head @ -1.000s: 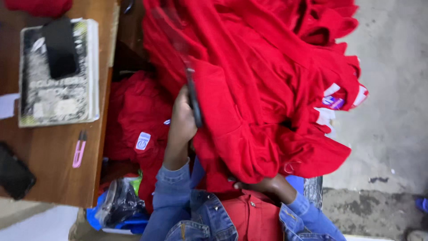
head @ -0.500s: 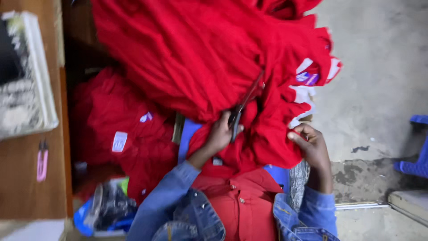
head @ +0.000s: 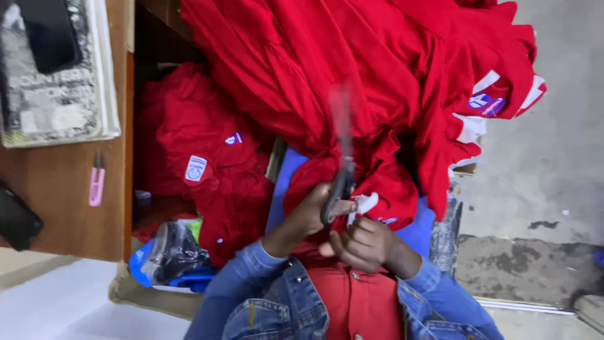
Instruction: The person sits on the floor and uses scissors to cut white paper pieces from a pile of red fabric. They hold the paper in one hand and cut it into smaller pieces with the other, occasionally adjusting the fabric.
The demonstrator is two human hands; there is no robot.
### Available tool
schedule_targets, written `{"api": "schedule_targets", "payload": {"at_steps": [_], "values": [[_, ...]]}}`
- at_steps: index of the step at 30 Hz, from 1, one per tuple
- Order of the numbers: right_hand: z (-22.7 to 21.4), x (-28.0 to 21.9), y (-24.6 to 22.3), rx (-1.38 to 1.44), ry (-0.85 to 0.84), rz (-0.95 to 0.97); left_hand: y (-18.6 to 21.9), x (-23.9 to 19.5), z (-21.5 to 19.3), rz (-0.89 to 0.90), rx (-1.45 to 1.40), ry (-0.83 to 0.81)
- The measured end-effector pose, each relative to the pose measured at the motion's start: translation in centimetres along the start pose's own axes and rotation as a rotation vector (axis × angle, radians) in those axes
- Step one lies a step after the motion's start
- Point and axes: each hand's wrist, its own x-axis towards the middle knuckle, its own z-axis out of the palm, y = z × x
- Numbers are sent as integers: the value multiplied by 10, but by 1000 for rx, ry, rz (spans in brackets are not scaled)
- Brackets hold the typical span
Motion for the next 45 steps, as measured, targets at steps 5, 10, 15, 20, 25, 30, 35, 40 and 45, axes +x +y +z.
{"api": "schedule_targets", "payload": {"at_steps": [5, 10, 15, 20, 25, 30, 35, 40, 45], "values": [[-24, -78, -11, 120, 156, 1104, 79, -30, 20, 486, 52, 181], [-26, -13, -3, 706, 276, 1649, 42, -19, 62, 336, -46, 15], [-31, -27, 18, 222, 289, 1475, -4, 11, 38, 341, -194, -66], [-50, -57, 17, 818, 935, 2042, 16, 4, 25, 385, -75, 313], [-23, -61, 19, 1282, 608, 1770, 31, 9, 40, 519, -108, 372], [11, -47, 36, 1568, 549, 1602, 20, 36, 28, 594, 82, 623], [20, -47, 47, 1725, 904, 1473, -32, 90, -12, 114, -577, 540], [17, -49, 67, 1842, 1093, 1351, -40, 110, -29, 140, -545, 397], [35, -86, 58, 1589, 1242, 1509, -1, 64, -22, 518, -160, 420]]}}
